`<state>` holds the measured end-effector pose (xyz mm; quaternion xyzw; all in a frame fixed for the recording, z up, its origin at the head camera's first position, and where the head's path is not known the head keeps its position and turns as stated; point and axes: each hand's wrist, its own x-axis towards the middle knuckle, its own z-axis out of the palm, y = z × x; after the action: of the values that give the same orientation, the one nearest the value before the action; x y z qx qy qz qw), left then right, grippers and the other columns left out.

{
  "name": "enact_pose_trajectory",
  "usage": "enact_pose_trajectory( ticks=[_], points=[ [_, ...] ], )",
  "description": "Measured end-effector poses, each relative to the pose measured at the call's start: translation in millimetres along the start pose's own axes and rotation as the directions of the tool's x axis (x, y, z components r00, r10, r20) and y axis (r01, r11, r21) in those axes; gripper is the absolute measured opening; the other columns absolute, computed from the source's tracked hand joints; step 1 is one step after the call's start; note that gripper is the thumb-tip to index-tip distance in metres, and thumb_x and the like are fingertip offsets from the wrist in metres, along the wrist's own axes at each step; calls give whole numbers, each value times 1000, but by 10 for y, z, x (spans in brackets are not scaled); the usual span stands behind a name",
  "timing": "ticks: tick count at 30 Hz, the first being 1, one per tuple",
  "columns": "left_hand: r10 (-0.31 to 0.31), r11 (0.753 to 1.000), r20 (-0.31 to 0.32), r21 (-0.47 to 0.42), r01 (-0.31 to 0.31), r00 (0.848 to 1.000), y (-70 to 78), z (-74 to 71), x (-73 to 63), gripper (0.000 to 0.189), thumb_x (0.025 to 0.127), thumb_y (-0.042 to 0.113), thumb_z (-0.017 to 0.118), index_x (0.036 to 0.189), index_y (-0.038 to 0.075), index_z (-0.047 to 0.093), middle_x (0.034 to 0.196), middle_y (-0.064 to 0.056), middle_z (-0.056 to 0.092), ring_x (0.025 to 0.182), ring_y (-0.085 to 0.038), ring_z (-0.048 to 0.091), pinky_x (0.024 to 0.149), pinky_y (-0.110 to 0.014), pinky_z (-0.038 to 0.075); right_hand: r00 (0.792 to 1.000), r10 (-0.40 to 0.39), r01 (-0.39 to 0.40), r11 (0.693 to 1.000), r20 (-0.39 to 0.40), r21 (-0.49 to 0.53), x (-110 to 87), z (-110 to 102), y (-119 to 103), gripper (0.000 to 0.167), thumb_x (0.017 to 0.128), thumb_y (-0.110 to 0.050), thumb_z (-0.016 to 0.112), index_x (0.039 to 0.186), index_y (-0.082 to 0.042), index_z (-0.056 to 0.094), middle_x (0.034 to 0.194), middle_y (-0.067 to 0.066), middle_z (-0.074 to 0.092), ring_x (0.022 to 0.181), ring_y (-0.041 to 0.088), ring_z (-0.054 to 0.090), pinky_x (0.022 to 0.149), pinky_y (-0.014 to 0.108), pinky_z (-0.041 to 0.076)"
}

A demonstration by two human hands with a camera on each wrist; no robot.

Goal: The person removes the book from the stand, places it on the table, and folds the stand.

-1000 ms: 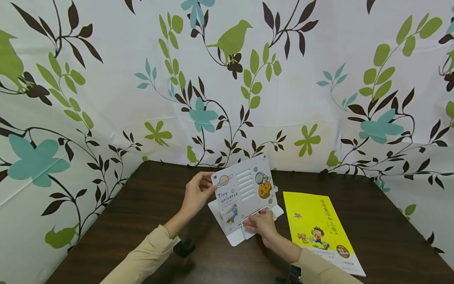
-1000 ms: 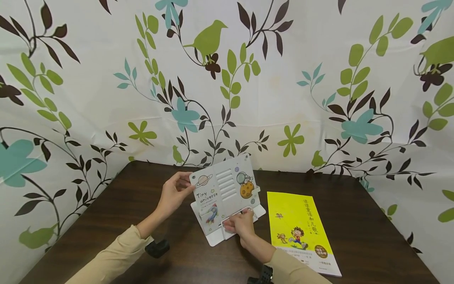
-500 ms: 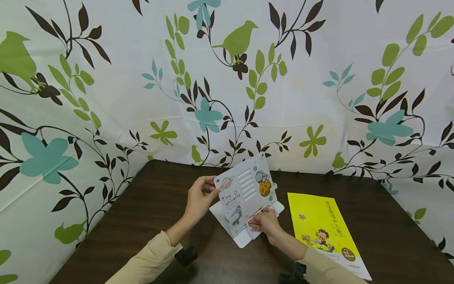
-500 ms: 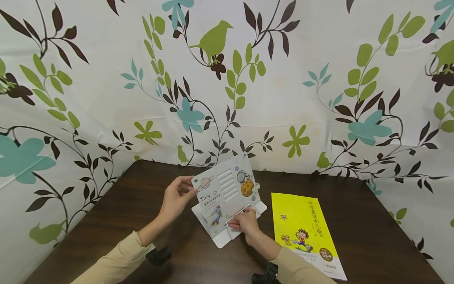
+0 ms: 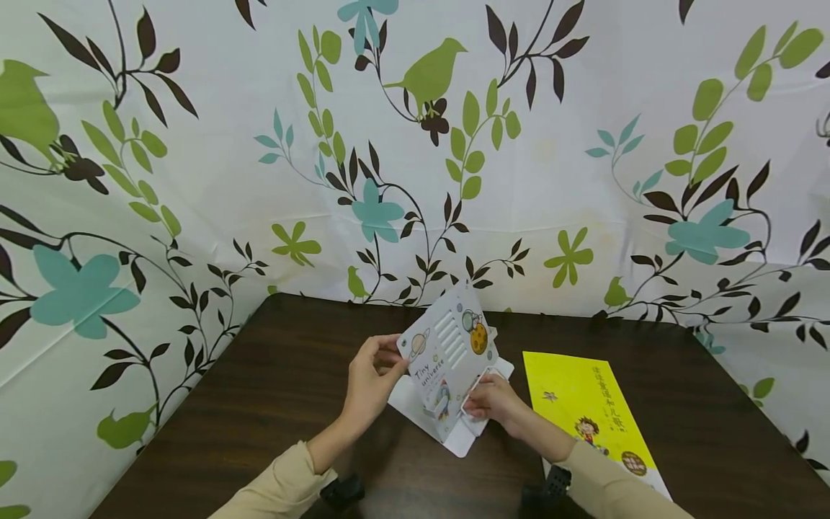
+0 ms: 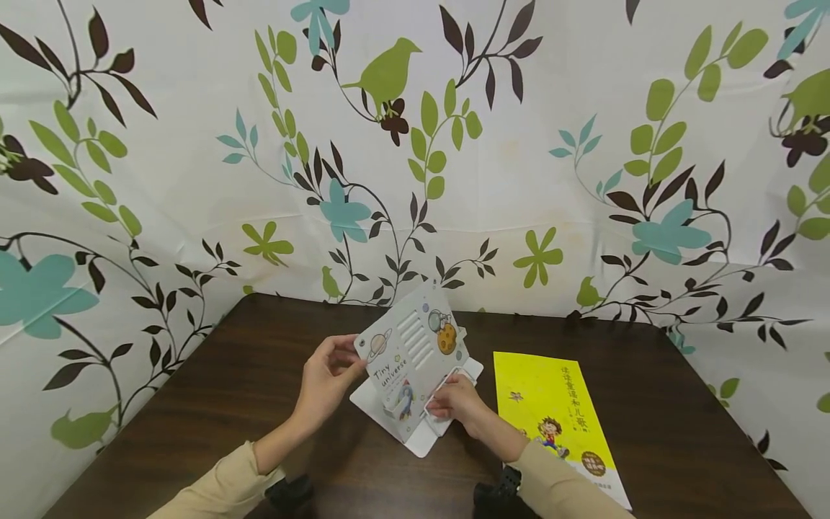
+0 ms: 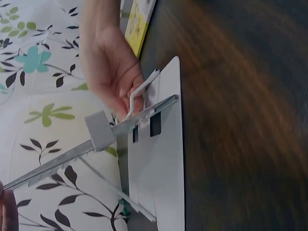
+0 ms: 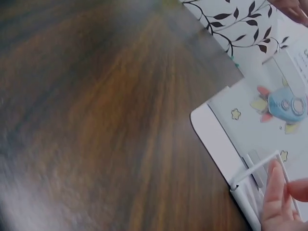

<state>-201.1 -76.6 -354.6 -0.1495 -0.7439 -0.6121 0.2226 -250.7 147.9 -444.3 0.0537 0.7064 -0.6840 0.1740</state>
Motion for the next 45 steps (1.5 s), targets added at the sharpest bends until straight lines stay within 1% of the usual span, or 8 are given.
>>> enact_pose_trajectory(
  ticks=[8,12,17,22,28,35,40,45],
  points=[
    [-2,1000,-4,-30,2,1000,45,89,-146,33,71,-15,67,102,-9,57,91,-18,59,73,-28,61,58,-26,52,1000,-10,9,997,-18,-76,31,-87,-14,30,86,-3,51,110,5,35,80,10,57,62,15,56,59,25,50],
    [40,997,-3,-59,-40,999,39,153,-212,35,69,-17,67,101,-9,56,90,-18,57,71,-26,61,58,-26,53,1000,-4,0,993,-30,-119,55,-135,-29,31,85,-4,52,112,4,39,77,9,57,62,16,55,58,26,49],
    [66,993,-17,-97,-68,998,-90,258,-273,37,68,-15,69,102,-5,57,90,-15,57,70,-22,61,58,-26,52,1000,2,-7,984,-29,-177,75,-196,-63,33,84,-5,54,113,3,42,75,9,57,61,17,54,57,26,49],
    [83,988,-18,-129,-85,996,-201,350,-320,38,69,-10,71,104,-1,57,90,-13,56,71,-18,62,58,-25,53,999,-30,36,977,29,-210,77,-257,-81,36,84,-4,53,116,6,39,70,7,57,57,14,52,54,24,47],
    [123,979,-12,-160,-123,992,-192,421,-353,38,71,-8,71,105,-2,55,88,-15,55,71,-19,63,59,-27,53,996,-59,71,971,61,-228,90,-311,-90,36,84,-3,53,115,7,40,68,6,56,55,14,50,51,23,45],
    [131,975,-17,-181,-132,991,-173,481,-371,39,71,-7,71,106,-3,54,88,-15,55,71,-23,64,59,-30,53,998,-61,68,963,33,-261,143,-345,-78,35,83,-3,53,115,6,43,68,6,55,55,14,50,50,23,44],
    [139,976,-10,-170,-139,990,-183,502,-376,38,72,-7,70,106,-2,54,87,-14,55,71,-21,64,59,-30,54,998,-64,65,952,13,-300,131,-332,-92,38,83,-5,54,119,7,44,71,7,55,56,15,49,51,25,43],
    [125,977,9,-175,-122,992,-188,490,-360,38,71,-9,70,105,-2,54,87,-14,56,71,-23,63,59,-29,53,998,-55,48,945,-11,-324,98,-316,-102,40,85,-7,55,122,7,44,74,7,56,58,16,49,52,26,44]
  ],
)
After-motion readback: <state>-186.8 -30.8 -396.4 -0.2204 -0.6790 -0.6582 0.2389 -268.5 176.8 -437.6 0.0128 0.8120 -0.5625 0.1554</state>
